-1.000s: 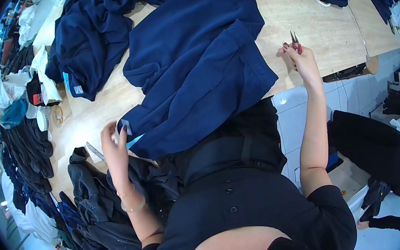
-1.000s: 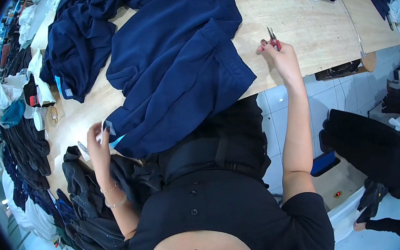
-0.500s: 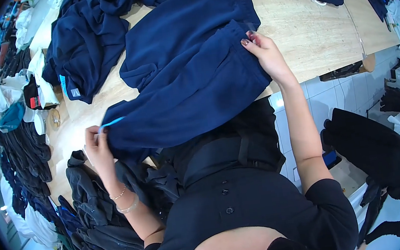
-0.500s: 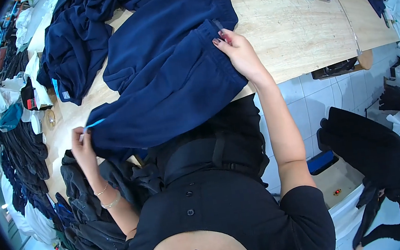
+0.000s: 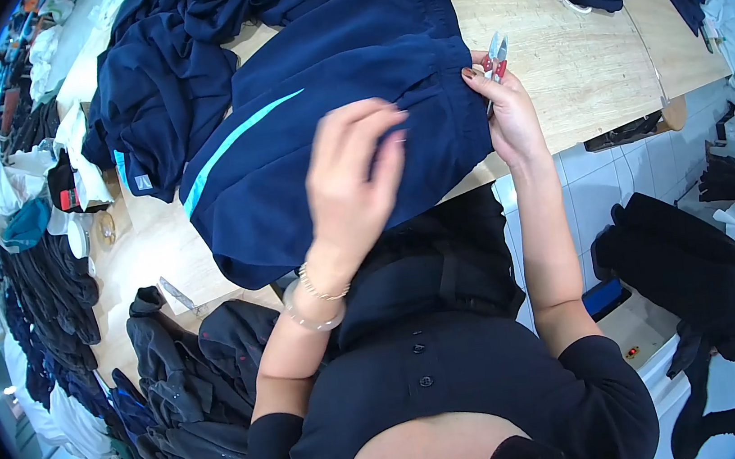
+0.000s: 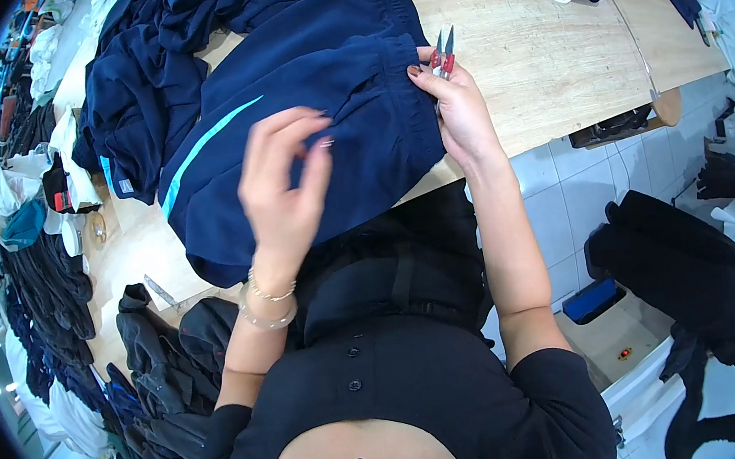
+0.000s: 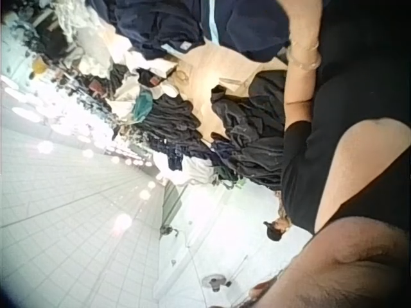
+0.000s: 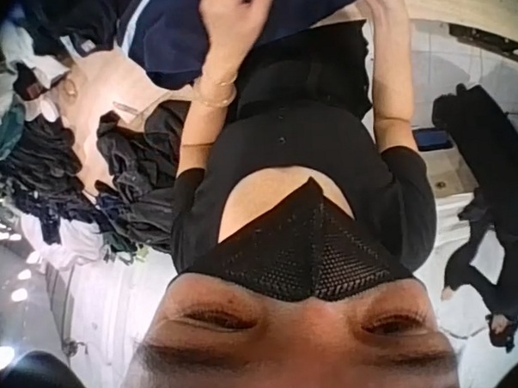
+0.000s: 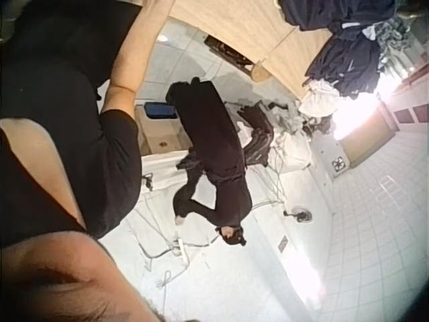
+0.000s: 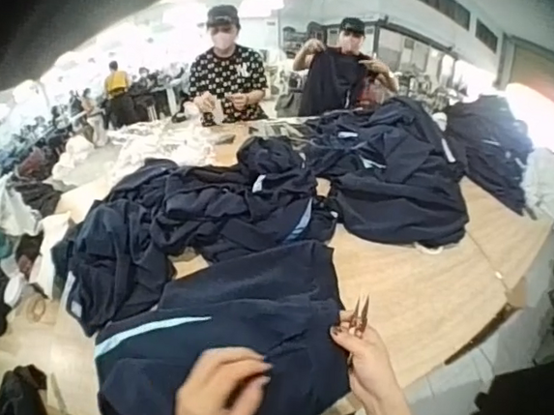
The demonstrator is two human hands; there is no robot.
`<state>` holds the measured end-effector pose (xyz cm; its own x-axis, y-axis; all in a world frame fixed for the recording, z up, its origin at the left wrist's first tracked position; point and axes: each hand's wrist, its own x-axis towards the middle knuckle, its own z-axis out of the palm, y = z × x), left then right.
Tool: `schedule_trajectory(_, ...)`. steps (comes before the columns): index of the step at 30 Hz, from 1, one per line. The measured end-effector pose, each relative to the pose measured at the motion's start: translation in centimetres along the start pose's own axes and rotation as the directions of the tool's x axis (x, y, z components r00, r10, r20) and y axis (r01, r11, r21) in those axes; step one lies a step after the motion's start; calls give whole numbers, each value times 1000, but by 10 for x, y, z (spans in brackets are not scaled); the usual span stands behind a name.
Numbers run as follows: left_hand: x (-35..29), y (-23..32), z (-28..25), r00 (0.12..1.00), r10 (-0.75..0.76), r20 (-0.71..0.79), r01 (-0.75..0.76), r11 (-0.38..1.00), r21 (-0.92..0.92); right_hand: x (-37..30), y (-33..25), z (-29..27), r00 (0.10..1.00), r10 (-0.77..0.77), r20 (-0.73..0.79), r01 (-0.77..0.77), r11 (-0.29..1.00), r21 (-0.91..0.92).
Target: Inspecting and trimming loose threads from blue athletic garments using thread snips.
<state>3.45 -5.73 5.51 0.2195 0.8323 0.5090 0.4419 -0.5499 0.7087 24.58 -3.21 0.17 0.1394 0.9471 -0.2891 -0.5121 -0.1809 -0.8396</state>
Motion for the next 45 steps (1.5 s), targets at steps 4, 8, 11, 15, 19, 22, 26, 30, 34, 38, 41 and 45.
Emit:
schedule_trajectory(4, 24, -8, 42, 993, 112, 42, -111, 994, -22, -13, -5, 6, 998, 5, 57, -6, 1000, 12)
schedule_trajectory(8, 25, -16, 53, 996, -63, 56, 74, 971, -226, -17, 3, -4, 996, -1, 87, -11, 992, 127)
schedule_trajectory(11, 24, -14, 49, 979, -167, 120, 192, 951, -243, -20, 5, -7, 995, 10, 99, -24, 990, 139)
schedule_trajectory(15, 23, -14, 48, 973, -212, 94, 229, 946, -229, -22, 6, -8, 991, 27, 133, -37, 997, 75)
schedule_trajectory(19, 25, -24, 51, 985, -174, 7, 173, 977, -128, -30, -10, 3, 996, 69, -59, -79, 979, -188)
schedule_trajectory(22, 23, -31, 53, 982, -189, 20, 190, 977, -95, -34, -21, 5, 947, -319, 44, 227, 563, -795)
schedule_trajectory(26, 21, -34, 56, 979, -202, 24, 204, 974, -101, -47, -36, 9, 956, -291, 31, 186, 523, -832)
schedule_trajectory(30, 20, -30, 54, 976, -205, 79, 209, 977, -50, -53, -41, 14, 932, -315, 181, 303, 400, -865)
schedule_trajectory(34, 20, -26, 54, 985, -170, 14, 171, 983, -73, -52, -36, 21, 909, -341, 240, 360, 353, -863)
schedule_trajectory(38, 20, -23, 53, 985, -172, 29, 174, 984, -47, -49, -30, 24, 893, -350, 283, 392, 294, -872)
schedule_trajectory(41, 20, -22, 52, 987, -161, 26, 162, 986, -42, -48, -30, 26, 878, -367, 308, 412, 253, -875)
schedule_trajectory(45, 19, -24, 52, 991, -132, 33, 132, 991, -11, -47, -29, 25, 883, -350, 312, 413, 266, -871)
